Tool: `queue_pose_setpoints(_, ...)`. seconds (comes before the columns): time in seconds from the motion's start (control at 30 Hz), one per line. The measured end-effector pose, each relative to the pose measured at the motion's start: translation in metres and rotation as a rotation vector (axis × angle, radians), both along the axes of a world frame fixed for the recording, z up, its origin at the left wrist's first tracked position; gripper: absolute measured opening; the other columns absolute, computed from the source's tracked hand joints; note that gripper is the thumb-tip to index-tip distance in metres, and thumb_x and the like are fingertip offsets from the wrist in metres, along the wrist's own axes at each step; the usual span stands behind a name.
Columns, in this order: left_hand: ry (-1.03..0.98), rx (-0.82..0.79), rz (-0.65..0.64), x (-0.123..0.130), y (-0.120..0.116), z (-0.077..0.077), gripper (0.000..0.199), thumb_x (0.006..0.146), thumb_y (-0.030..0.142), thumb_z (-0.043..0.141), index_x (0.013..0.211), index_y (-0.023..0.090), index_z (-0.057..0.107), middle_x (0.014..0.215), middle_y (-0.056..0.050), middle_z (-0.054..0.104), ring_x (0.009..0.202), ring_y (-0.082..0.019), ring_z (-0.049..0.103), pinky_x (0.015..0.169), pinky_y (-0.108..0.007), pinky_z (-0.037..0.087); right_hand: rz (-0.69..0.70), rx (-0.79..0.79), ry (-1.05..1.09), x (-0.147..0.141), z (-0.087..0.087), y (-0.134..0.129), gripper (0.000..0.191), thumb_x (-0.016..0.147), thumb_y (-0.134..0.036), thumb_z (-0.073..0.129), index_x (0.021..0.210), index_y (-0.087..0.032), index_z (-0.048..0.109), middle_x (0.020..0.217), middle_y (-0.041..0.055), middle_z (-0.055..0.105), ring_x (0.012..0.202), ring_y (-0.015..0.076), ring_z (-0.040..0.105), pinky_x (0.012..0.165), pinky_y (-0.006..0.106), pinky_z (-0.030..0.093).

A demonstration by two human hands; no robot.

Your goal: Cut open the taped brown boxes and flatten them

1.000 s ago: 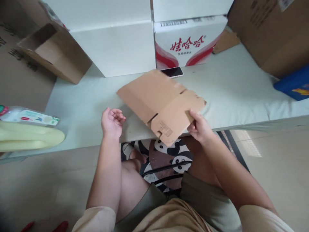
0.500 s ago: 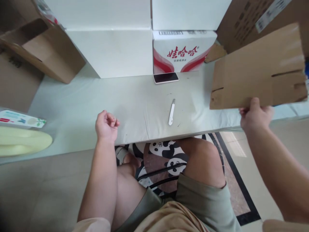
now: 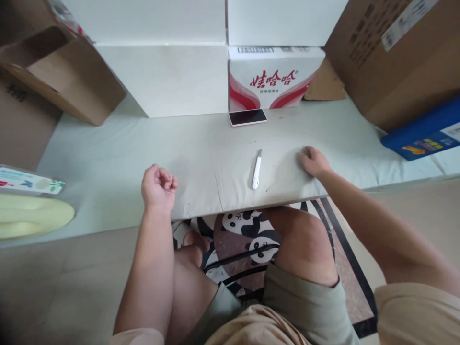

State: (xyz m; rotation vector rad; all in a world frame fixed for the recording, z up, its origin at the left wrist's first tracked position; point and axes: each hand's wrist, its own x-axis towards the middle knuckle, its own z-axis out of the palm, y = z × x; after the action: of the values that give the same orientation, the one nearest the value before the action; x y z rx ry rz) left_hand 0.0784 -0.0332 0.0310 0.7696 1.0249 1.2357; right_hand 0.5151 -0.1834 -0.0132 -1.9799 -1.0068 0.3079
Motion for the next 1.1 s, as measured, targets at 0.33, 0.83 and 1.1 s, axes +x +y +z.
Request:
queue_pose_setpoints(0.33, -0.031, -0.001, 0.036, -0.014, -0.007, 0.002, 0.043, 0.086, 0.039, 0.057, 0.048, 0.022, 0.045, 0.040, 0.003, 0.035, 0.036, -0.009, 0.034, 0.046, -0.026, 0.035, -0.108, -0.489, -0.504, -0.040, -0.009, -0.008, 0.059, 0.094, -0.034, 0.039, 0.145, -0.009, 0.055, 0.158, 0.0198, 0.049, 0.150, 0.0346, 0.042, 0.125, 0.051, 0.032)
queue_pose_setpoints(0.83, -0.025, -0.013, -0.027, -0.012, -0.015, 0.002, 0.046, 0.089, 0.038, 0.055, 0.047, 0.022, 0.045, 0.039, 0.006, 0.032, 0.036, -0.008, 0.041, 0.045, -0.022, 0.034, -0.103, -0.566, -0.526, -0.052, 0.002, -0.008, 0.058, 0.098, -0.038, 0.034, 0.146, -0.012, 0.055, 0.156, 0.0205, 0.051, 0.145, 0.0322, 0.046, 0.121, 0.043, 0.035)
queue_pose_setpoints(1.1, -0.105, -0.058, -0.007, -0.024, -0.008, 0.012, 0.041, 0.086, 0.028, 0.052, 0.046, 0.022, 0.046, 0.037, 0.005, 0.032, 0.037, -0.008, 0.039, 0.045, -0.023, 0.033, -0.087, -0.542, -0.628, -0.057, 0.008, -0.007, 0.053, 0.094, -0.038, 0.038, 0.132, -0.015, 0.067, 0.139, 0.0237, 0.063, 0.127, 0.0327, 0.059, 0.100, 0.044, 0.048)
